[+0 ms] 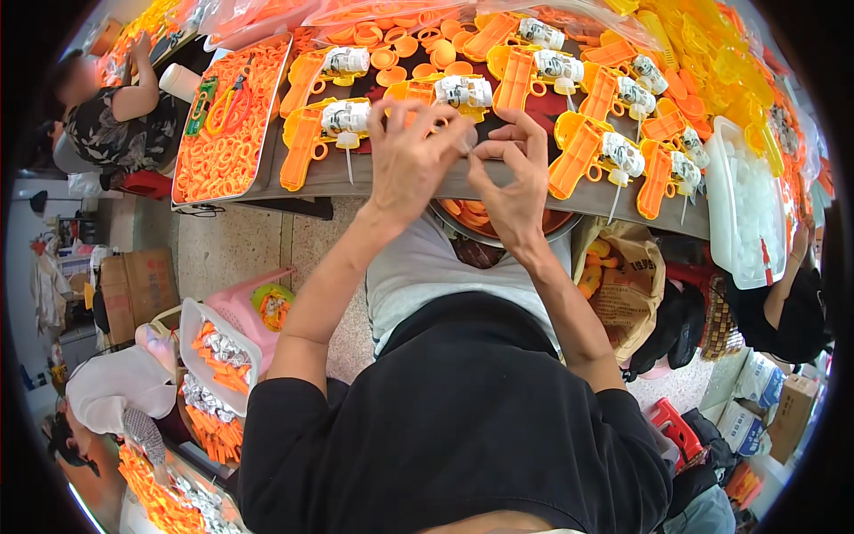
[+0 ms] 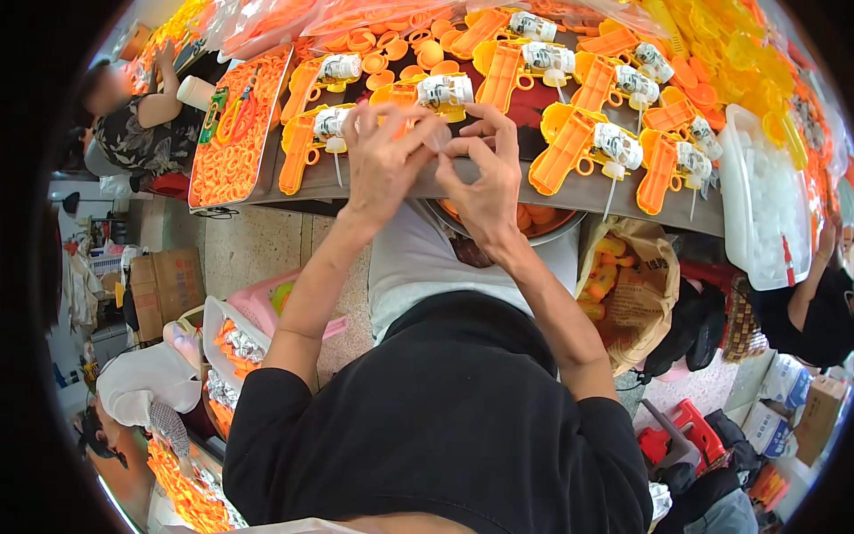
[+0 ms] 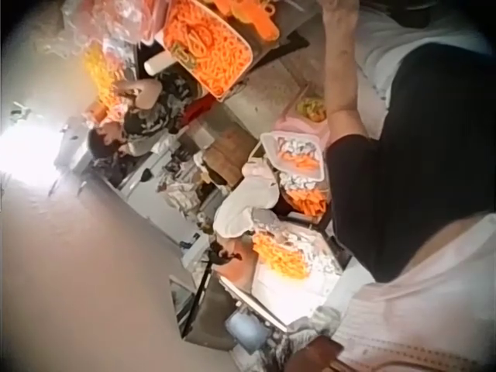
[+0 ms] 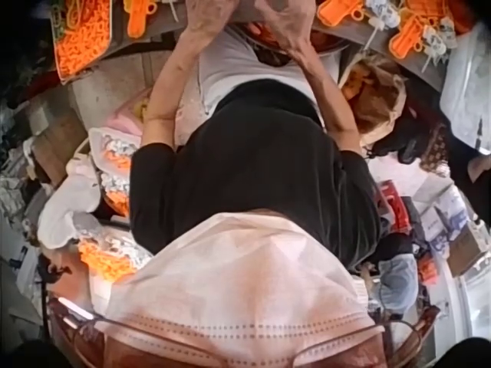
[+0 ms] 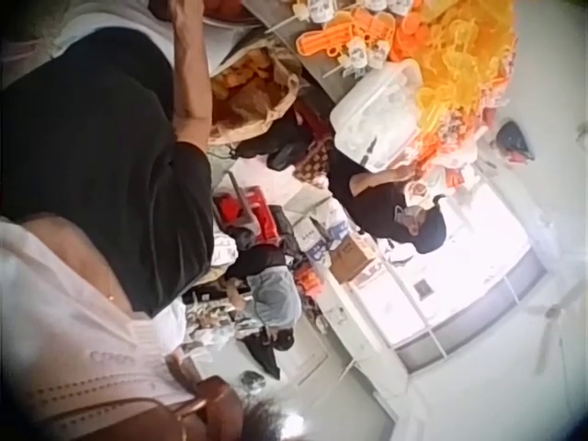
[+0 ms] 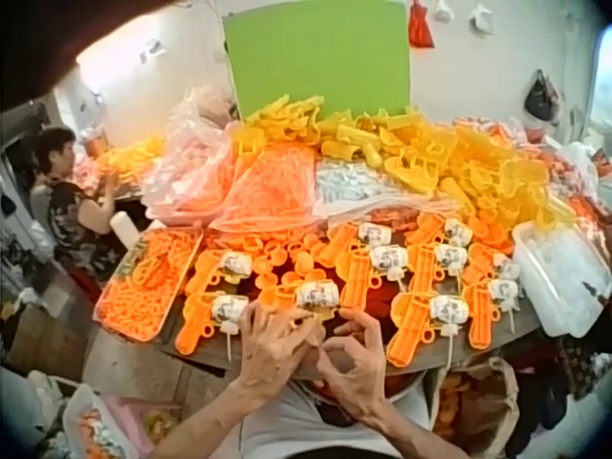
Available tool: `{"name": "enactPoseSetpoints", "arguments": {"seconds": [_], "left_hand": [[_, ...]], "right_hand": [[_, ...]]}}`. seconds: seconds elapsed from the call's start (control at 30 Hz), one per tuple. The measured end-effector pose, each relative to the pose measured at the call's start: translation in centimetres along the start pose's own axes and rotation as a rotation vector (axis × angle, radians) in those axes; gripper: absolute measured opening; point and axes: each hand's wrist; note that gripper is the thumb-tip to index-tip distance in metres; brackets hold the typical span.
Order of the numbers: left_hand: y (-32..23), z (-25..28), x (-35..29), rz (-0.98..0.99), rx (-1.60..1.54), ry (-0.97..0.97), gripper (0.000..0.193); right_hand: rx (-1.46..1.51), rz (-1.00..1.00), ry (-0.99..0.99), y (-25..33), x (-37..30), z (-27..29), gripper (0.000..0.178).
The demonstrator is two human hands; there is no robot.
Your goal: Assemble plastic toy guns by attaching components and organizing the finished parts on the workbench.
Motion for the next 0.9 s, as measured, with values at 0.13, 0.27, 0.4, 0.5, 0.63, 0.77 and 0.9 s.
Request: {"name": "enactPoseSetpoints", "arguments": {"seconds": [0.13, 0.27, 0.4, 0.5, 0.63, 0.77, 0.9], "left_hand": [[2.7, -1.1, 0.5, 0.06, 0.09, 0.003, 0.028], [3.3, -0.8, -0.2, 0.153, -0.061, 0.092, 0.031], [2.3, 1.1, -0.8, 0.262, -0.205, 0.188, 0.034], [2.1, 1.0, -0.7, 0.357, -0.262, 0.209, 0.034], [2.8, 0.5, -0.8, 0.376, -0.275, 0.141, 0.021], [2.7, 0.6, 0.4, 0.383, -0.293, 0.088, 0.021], [3.7, -1.5, 1.5, 0.177, -0.173, 0.047, 0.021]], "right_hand": [[-0.14, 0.199, 0.067, 0.5, -1.2, 1.0, 0.017], [-0.195, 0.205, 0.218, -1.0, 1.4, 2.5, 0.014], [-0.229, 0.139, 0.235, -2.3, 7.5, 1.2, 0.025], [-0.371, 0.195, 0.41, -4.0, 11.3, -1.6, 0.035], [-0.482, 0.082, 0.791, -6.1, 14.2, -3.6, 0.047], [-0.497, 0.018, 0.853, -6.5, 15.6, -4.4, 0.043], [-0.522, 0.022, 0.865, -6.1, 15.8, -5.4, 0.041]]}}
Point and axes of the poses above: each hand's wrist, its own x-axis towards the middle knuckle, its own z-axis out of the back of the hand, y = z × x, and after that the axes turned 13 degrees about -y, right-handed
